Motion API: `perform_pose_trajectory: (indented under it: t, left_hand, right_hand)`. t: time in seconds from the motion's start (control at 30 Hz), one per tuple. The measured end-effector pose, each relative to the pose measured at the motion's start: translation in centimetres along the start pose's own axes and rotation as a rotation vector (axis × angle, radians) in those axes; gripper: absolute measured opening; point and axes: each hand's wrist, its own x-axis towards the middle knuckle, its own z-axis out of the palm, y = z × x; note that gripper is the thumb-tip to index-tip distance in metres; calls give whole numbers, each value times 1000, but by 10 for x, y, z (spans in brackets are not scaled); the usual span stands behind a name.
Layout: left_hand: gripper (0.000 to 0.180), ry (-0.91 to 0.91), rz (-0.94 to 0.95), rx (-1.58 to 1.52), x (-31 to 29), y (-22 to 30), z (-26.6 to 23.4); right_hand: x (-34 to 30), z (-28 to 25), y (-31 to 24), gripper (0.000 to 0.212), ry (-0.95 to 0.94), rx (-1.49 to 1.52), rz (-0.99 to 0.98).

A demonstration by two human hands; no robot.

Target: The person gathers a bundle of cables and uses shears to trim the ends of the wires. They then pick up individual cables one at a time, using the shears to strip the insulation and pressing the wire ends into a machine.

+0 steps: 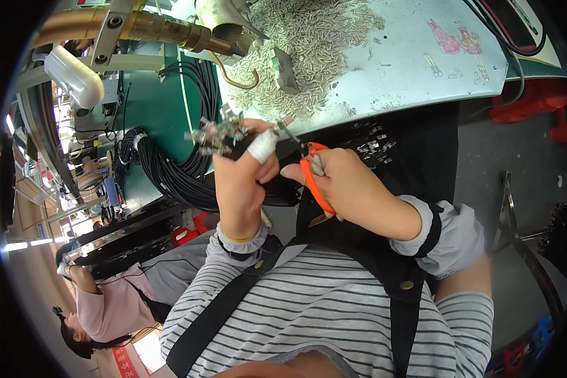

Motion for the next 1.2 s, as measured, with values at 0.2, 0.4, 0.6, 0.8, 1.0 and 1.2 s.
perform_pose_trajectory:
  t: [0.2,0.4,0.6,0.8,1.0,1.2]
  left_hand:
    - [11,-182,-150,-283,46,5,-10]
    - [12,-120,-152,-172,68,15,-5]
    - [13,-152,-184,-134,75,21,-11]
    - [15,-170,-137,-99,73,25,-8]
    - [16,-92,-97,-111,71,25,-5]
    - [18,-140,-155,-79,72,27,-8]
  right_hand:
    - [22,-12,-20,19,113,479,25]
    - [74,-29,-34,14,315,101,-164]
    - [79,-29,-31,13,255,183,-110]
    - [83,-27,-23,13,271,162,-173]
    - [84,-27,-23,13,263,128,-169]
    - [82,-27,-23,13,294,89,-202]
